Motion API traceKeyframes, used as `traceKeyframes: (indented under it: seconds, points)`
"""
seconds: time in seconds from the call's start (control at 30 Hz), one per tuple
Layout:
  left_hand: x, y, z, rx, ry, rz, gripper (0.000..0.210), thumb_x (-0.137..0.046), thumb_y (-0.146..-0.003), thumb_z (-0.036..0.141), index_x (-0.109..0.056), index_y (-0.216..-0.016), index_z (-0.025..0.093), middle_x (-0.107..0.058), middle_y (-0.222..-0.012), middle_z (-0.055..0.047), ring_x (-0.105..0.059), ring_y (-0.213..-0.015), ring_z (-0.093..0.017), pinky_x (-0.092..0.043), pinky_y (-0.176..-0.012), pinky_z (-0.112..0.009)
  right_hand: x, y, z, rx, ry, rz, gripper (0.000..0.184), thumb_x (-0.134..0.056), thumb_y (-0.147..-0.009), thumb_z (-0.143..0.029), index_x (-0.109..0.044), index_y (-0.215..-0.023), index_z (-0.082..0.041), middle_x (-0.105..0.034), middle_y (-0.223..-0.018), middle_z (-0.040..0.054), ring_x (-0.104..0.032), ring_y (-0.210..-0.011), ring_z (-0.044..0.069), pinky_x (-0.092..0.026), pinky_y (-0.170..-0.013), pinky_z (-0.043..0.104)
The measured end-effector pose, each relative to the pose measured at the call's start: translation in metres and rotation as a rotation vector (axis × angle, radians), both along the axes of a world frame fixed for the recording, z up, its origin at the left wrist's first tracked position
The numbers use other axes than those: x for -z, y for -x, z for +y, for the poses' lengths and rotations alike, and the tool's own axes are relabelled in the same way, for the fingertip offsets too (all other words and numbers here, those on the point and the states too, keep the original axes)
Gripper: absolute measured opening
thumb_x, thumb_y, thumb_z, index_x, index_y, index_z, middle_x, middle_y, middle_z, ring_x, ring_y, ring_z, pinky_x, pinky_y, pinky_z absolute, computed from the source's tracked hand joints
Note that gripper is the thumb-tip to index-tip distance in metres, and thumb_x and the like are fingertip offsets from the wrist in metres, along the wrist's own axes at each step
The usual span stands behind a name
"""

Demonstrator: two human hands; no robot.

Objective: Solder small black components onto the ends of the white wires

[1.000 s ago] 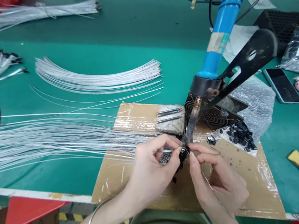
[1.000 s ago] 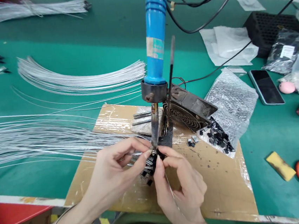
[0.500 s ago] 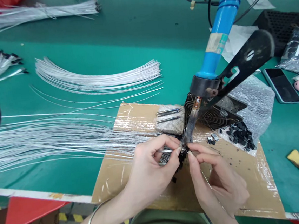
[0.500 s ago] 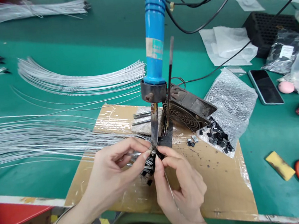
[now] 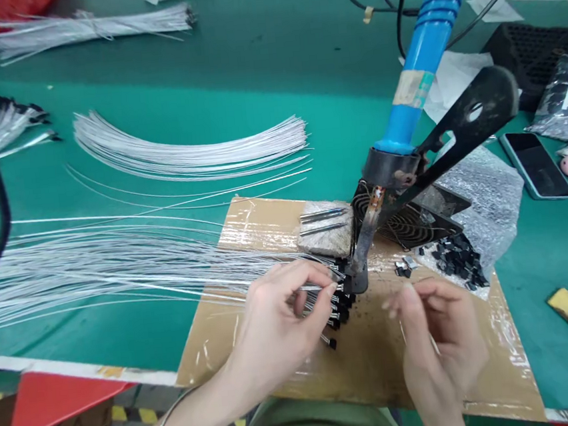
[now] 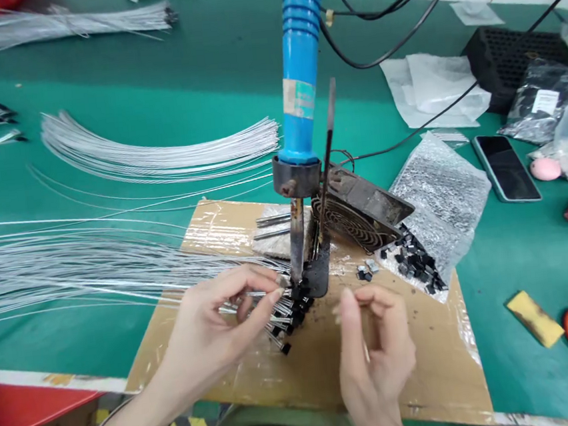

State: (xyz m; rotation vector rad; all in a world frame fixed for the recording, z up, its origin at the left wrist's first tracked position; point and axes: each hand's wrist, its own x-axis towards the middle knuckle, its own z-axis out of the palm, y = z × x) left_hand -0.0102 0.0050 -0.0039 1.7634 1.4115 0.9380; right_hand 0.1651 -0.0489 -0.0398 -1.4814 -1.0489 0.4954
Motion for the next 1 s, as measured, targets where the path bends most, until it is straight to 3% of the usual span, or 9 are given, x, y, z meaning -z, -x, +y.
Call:
traceKeyframes:
  seconds: [0.07, 0.13, 0.23, 0.33, 0.43, 0.57, 0.7, 0.83, 1.0]
  points:
    - [0.002, 0.006, -0.003, 0.004, -0.109, 0.055, 0.018, -0.066, -0.090, 0.011, -0.077, -0.079, 0.019, -0.083, -0.088, -0.006, -0.072, -0.074, -0.018, -0.053, -0.072, -0.030, 0.003, -0.014, -0.004, 0.056, 0.045, 0.074, 0.022, -0.072, -0.102, -0.031, -0.072, -0.084, -0.019, -0.070, -0.069, -0.0029, -0.069, -0.062, 0.012, -0.056, -0.064, 0.022]
    - [0.002, 0.013, -0.005, -0.008, -0.189, 0.100, 0.016, -0.067, -0.092, 0.011, -0.080, -0.087, 0.019, -0.083, -0.096, -0.008, -0.075, -0.089, -0.022, -0.055, -0.086, -0.036, 0.007, -0.030, -0.009, 0.089, 0.054, 0.168, 0.029, -0.068, -0.103, -0.040, -0.077, -0.087, -0.017, -0.075, -0.078, 0.0023, -0.073, -0.071, 0.018, -0.058, -0.071, 0.030]
    - [0.001, 0.028, -0.002, -0.067, -0.256, 0.167, 0.014, -0.069, -0.094, 0.012, -0.081, -0.095, 0.021, -0.082, -0.101, -0.008, -0.073, -0.096, -0.024, -0.053, -0.090, -0.038, 0.019, -0.054, -0.013, 0.216, -0.062, 0.265, 0.034, -0.069, -0.097, -0.047, -0.080, -0.088, -0.016, -0.079, -0.085, 0.0060, -0.074, -0.072, 0.022, -0.060, -0.073, 0.037]
    - [0.000, 0.052, 0.021, -0.136, -0.295, 0.283, 0.011, -0.069, -0.096, 0.020, -0.079, -0.092, 0.023, -0.081, -0.099, -0.007, -0.071, -0.100, -0.027, -0.052, -0.094, -0.041, 0.030, -0.068, -0.013, 0.299, -0.066, 0.348, 0.030, -0.073, -0.093, -0.046, -0.080, -0.085, -0.017, -0.079, -0.085, 0.0050, -0.073, -0.071, 0.020, -0.060, -0.072, 0.036]
    - [0.005, 0.081, 0.065, -0.225, -0.284, 0.458, 0.013, -0.071, -0.096, 0.032, -0.078, -0.098, 0.022, -0.079, -0.104, -0.011, -0.068, -0.104, -0.032, -0.049, -0.096, -0.045, 0.036, -0.073, -0.010, 0.328, -0.062, 0.344, 0.032, -0.076, -0.089, -0.048, -0.079, -0.079, -0.017, -0.078, -0.081, 0.0054, -0.072, -0.066, 0.021, -0.061, -0.065, 0.037]
    - [0.020, 0.104, 0.130, -0.128, -0.107, 0.536, 0.017, -0.075, -0.092, 0.034, -0.078, -0.096, 0.018, -0.072, -0.093, -0.010, -0.064, -0.080, -0.026, -0.051, -0.080, -0.040, 0.038, -0.076, -0.006, 0.288, -0.058, 0.287, 0.034, -0.080, -0.087, -0.048, -0.080, -0.072, -0.018, -0.078, -0.077, 0.0093, -0.073, -0.060, 0.022, -0.061, -0.057, 0.039]
    - [0.036, 0.098, 0.174, -0.013, -0.127, 0.553, 0.015, -0.076, -0.093, 0.030, -0.078, -0.098, 0.017, -0.067, -0.098, -0.008, -0.063, -0.085, -0.024, -0.052, -0.087, -0.039, 0.035, -0.075, -0.005, 0.253, -0.040, 0.282, 0.037, -0.084, -0.084, -0.052, -0.082, -0.069, -0.019, -0.078, -0.074, 0.0102, -0.072, -0.058, 0.021, -0.061, -0.055, 0.037]
    - [0.042, 0.086, 0.192, 0.110, -0.145, 0.573, 0.011, -0.073, -0.093, 0.025, -0.074, -0.098, 0.015, -0.066, -0.099, -0.009, -0.064, -0.091, -0.027, -0.053, -0.091, -0.042, 0.031, -0.070, -0.008, 0.236, 0.011, 0.301, 0.044, -0.084, -0.084, -0.061, -0.080, -0.076, -0.018, -0.079, -0.079, 0.0043, -0.072, -0.066, 0.017, -0.060, -0.064, 0.032]
    - [0.041, 0.077, 0.188, 0.186, -0.206, 0.589, 0.012, -0.060, -0.089, 0.006, -0.067, -0.084, 0.015, -0.069, -0.099, -0.017, -0.063, -0.110, -0.036, -0.047, -0.105, -0.053, 0.030, -0.070, -0.013, 0.216, 0.141, 0.260, 0.045, -0.079, -0.091, -0.060, -0.080, -0.081, -0.017, -0.080, -0.079, 0.0036, -0.072, -0.068, 0.017, -0.058, -0.072, 0.031]
